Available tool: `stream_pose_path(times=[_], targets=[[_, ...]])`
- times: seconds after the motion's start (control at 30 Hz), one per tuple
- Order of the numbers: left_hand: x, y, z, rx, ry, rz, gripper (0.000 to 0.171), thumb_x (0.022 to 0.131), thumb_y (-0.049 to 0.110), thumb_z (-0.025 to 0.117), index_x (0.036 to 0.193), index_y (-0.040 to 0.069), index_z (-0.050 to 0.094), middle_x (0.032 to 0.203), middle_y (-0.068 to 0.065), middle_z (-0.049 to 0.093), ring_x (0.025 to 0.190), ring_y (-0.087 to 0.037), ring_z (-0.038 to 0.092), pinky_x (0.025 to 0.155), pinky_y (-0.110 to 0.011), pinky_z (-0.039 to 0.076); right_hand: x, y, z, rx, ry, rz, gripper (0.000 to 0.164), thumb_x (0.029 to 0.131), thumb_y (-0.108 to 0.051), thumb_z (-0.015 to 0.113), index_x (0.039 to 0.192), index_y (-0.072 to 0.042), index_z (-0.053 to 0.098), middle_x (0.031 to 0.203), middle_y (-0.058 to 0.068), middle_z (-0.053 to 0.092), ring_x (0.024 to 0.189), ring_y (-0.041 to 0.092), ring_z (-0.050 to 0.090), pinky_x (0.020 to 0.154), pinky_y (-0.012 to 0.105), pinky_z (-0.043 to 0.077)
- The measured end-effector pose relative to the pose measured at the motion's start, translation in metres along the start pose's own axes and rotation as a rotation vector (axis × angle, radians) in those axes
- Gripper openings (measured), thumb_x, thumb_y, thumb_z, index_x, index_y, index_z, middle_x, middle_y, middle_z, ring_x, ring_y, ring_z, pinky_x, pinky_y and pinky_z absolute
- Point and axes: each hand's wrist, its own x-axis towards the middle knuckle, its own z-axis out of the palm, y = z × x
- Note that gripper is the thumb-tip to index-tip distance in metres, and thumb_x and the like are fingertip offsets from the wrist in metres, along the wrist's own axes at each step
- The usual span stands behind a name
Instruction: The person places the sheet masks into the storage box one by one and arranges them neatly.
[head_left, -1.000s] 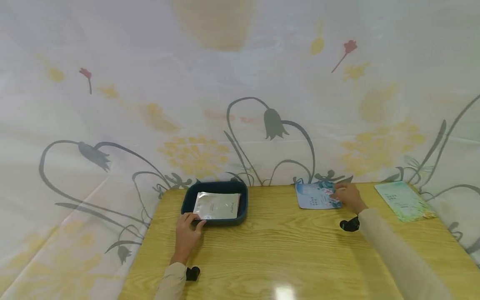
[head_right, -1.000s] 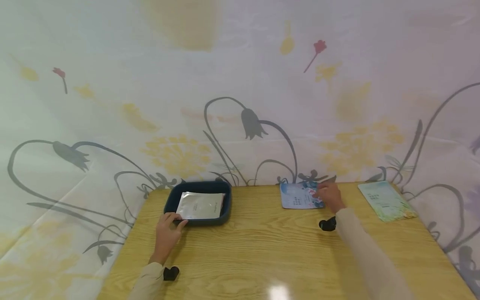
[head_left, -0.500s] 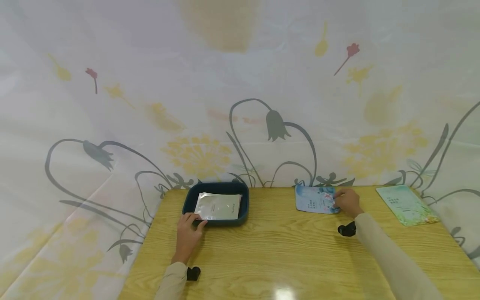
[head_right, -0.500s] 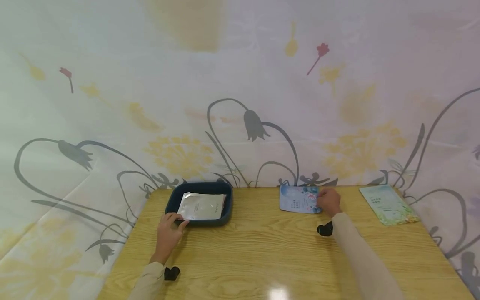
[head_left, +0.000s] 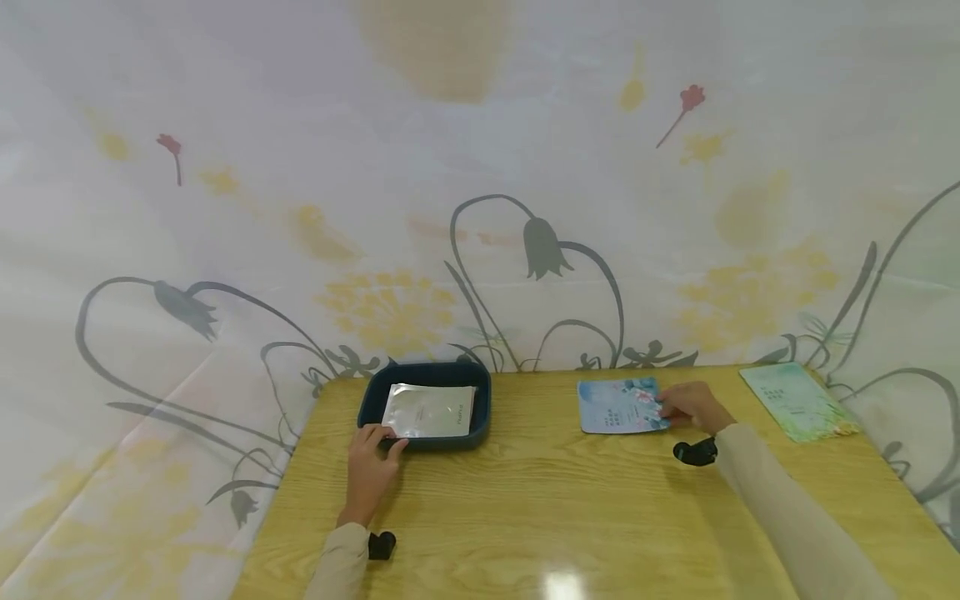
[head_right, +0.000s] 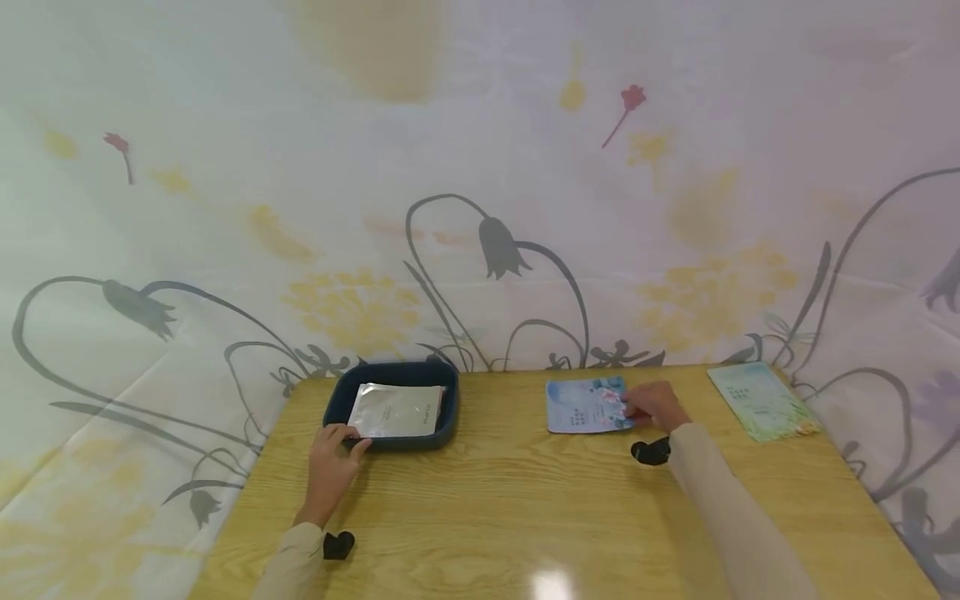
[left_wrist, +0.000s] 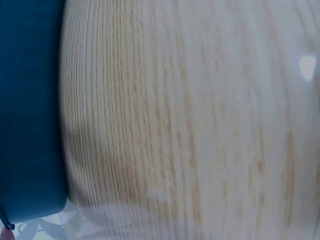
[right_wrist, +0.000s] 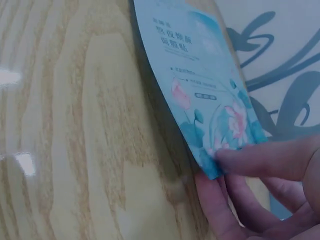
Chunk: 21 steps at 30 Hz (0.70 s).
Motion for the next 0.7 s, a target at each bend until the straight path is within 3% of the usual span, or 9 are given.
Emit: stream_pose_path(times=[0.07,0.13,0.23,0.43,0.7], targets=[[0.000,-0.001,0.000,-0.010,0.002,-0.001,0.022,0.070,0.003,0.081,0.078,0.003,0.061,0.082,-0.009,0.056,0.078,-0.025,0.048,0.074,-0.038,0.037,0.001,-0.001,0.002,0.046,0.028,0.104,0.033,0.083,0.000,0.063,0.111,0.018,0.058,0.085,0.004,0.068,0.069,0.014,0.064,0.065,0.032,0.054],[0.000,-0.001,0.001,-0.012,0.006,0.000,0.022,0.069,0.002,0.081,0.078,0.003,0.061,0.082,-0.009,0.056,0.078,-0.025,0.048,0.074,-0.038,0.037,0.002,-0.001,0.002,0.029,0.021,0.130,0.037,0.084,-0.002,0.063,0.115,0.017,0.055,0.086,0.004,0.066,0.072,0.015,0.063,0.067,0.032,0.054],[0.000,-0.001,0.001,-0.017,0.006,-0.005,0.022,0.069,0.001,0.082,0.077,0.003,0.061,0.082,-0.009,0.056,0.077,-0.024,0.048,0.074,-0.037,0.037,0.002,0.001,0.003,0.008,0.010,0.132,0.037,0.085,0.000,0.060,0.118,0.016,0.054,0.092,0.010,0.065,0.074,0.016,0.063,0.068,0.032,0.054],[0.000,-0.001,0.001,-0.011,0.024,0.004,0.025,0.066,-0.001,0.084,0.077,0.002,0.062,0.081,-0.009,0.056,0.077,-0.025,0.049,0.073,-0.036,0.037,0.001,0.005,0.011,-0.041,0.002,0.141,0.043,0.076,0.007,0.059,0.119,0.011,0.058,0.119,0.027,0.056,0.075,0.019,0.059,0.066,0.034,0.052],[-0.001,0.000,0.000,-0.032,-0.007,-0.026,0.023,0.069,0.001,0.082,0.078,0.004,0.061,0.083,-0.008,0.055,0.078,-0.025,0.048,0.075,-0.038,0.036,-0.007,0.016,0.025,-0.013,0.102,0.090,0.038,0.077,0.010,0.055,0.115,0.014,0.060,0.107,0.025,0.062,0.067,0.018,0.059,0.058,0.033,0.052]])
